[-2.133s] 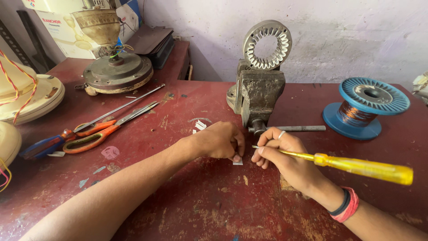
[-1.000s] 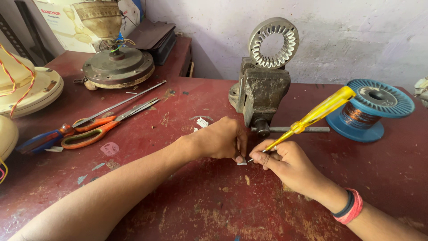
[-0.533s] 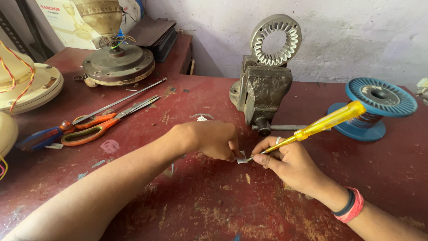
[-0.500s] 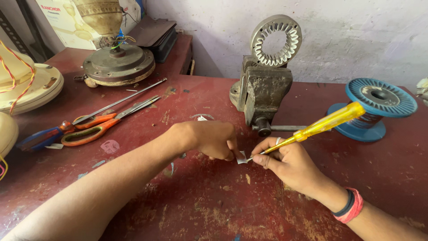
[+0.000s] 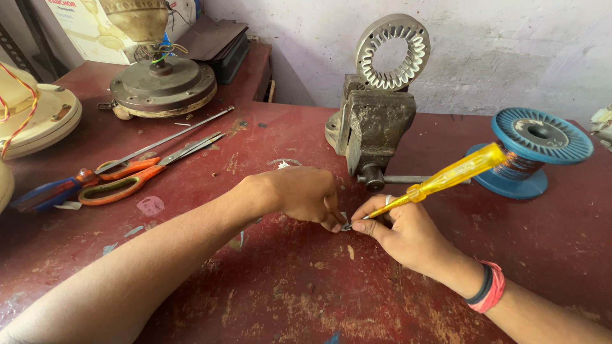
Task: The person uses a yellow screwdriver to press small white plastic pieces into the slots of a motor stator held in a bench vise. They repeatedly pick up pieces from the table and insert them into the stator, occasionally adjusting the stator's position.
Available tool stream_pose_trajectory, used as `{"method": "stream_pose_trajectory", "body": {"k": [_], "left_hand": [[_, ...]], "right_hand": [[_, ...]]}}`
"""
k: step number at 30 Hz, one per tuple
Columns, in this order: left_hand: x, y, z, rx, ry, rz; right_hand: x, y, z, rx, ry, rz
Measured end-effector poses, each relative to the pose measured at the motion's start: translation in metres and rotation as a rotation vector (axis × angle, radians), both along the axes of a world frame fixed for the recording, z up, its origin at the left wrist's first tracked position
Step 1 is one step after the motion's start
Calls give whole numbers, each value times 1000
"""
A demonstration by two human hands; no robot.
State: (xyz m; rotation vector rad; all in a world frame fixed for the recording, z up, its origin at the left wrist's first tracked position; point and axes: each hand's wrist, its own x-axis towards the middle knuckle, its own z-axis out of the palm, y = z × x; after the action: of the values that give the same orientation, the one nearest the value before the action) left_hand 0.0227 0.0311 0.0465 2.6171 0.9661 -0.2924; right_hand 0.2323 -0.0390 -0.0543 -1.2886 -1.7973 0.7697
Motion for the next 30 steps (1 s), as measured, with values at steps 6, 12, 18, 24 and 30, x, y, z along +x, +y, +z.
{"method": "stream_pose_trajectory", "body": {"k": [6,12,18,24,30], "left_hand": [[1,12,-19,-68,-97,-13],[5,22,-39,-189,-265,27],[14,24,-51,-234,-353,243],[6,34,-52,-465,-356,290],[13,32,-53,-224,-261,270]], "right_hand": [[-3,0,4,93,-95,28],[-4,-3,6,83,-104,17],[-4,-2,6,110,-64,53],[-6,-4,7,81,-60,38],[-6,-5,10,156,-65,82]]}}
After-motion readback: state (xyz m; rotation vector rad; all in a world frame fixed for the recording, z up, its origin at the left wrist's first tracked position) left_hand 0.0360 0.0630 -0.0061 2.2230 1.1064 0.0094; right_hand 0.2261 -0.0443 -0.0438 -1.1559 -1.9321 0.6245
